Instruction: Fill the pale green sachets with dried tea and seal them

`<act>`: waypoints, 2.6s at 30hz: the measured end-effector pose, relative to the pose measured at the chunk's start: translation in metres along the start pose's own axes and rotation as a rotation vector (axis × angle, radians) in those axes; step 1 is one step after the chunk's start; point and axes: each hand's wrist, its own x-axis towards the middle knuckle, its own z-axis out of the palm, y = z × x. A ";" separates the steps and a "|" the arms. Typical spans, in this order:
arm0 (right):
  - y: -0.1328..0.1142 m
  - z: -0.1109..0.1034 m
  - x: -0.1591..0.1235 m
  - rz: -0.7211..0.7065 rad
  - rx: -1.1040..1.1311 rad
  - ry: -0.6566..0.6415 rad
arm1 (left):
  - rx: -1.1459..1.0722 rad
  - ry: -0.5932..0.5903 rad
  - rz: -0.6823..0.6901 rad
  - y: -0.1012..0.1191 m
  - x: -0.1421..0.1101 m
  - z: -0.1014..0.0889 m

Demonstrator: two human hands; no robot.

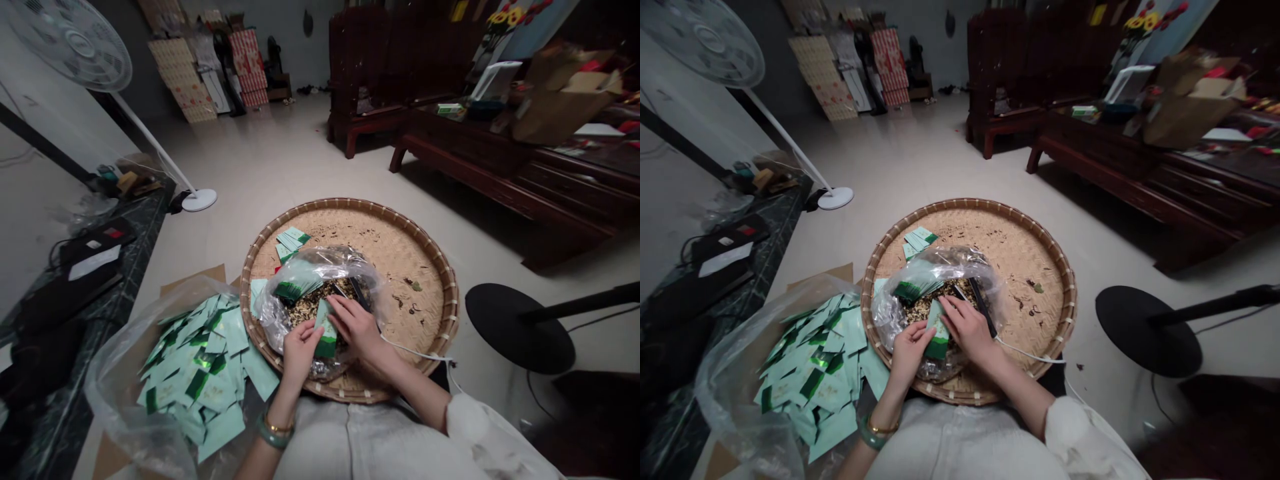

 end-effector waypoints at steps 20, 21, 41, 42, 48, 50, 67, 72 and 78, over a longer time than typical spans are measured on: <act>0.004 -0.019 -0.004 0.056 0.278 0.078 | 0.249 0.105 0.183 -0.014 0.005 -0.010; 0.004 -0.019 -0.007 0.083 0.308 0.068 | 0.242 0.122 0.180 -0.015 0.006 -0.012; 0.011 -0.008 -0.017 0.636 0.914 -0.540 | 0.081 -0.152 0.128 -0.006 0.001 -0.016; 0.013 -0.010 -0.016 0.635 0.881 -0.525 | 0.135 -0.051 0.197 -0.007 0.003 -0.018; 0.011 -0.008 -0.013 0.630 0.774 -0.497 | 0.916 -0.132 0.865 -0.003 -0.006 -0.013; 0.006 -0.005 -0.012 0.627 0.807 -0.490 | 1.045 -0.197 0.898 -0.004 -0.009 -0.008; 0.013 -0.008 0.006 0.530 0.611 -0.150 | 0.602 0.149 0.639 -0.023 0.005 -0.024; 0.016 0.031 0.018 0.201 0.130 -0.394 | 0.235 0.280 0.411 -0.031 0.017 -0.043; 0.011 0.040 0.034 0.103 0.077 -0.513 | 0.182 0.323 0.408 -0.027 0.019 -0.048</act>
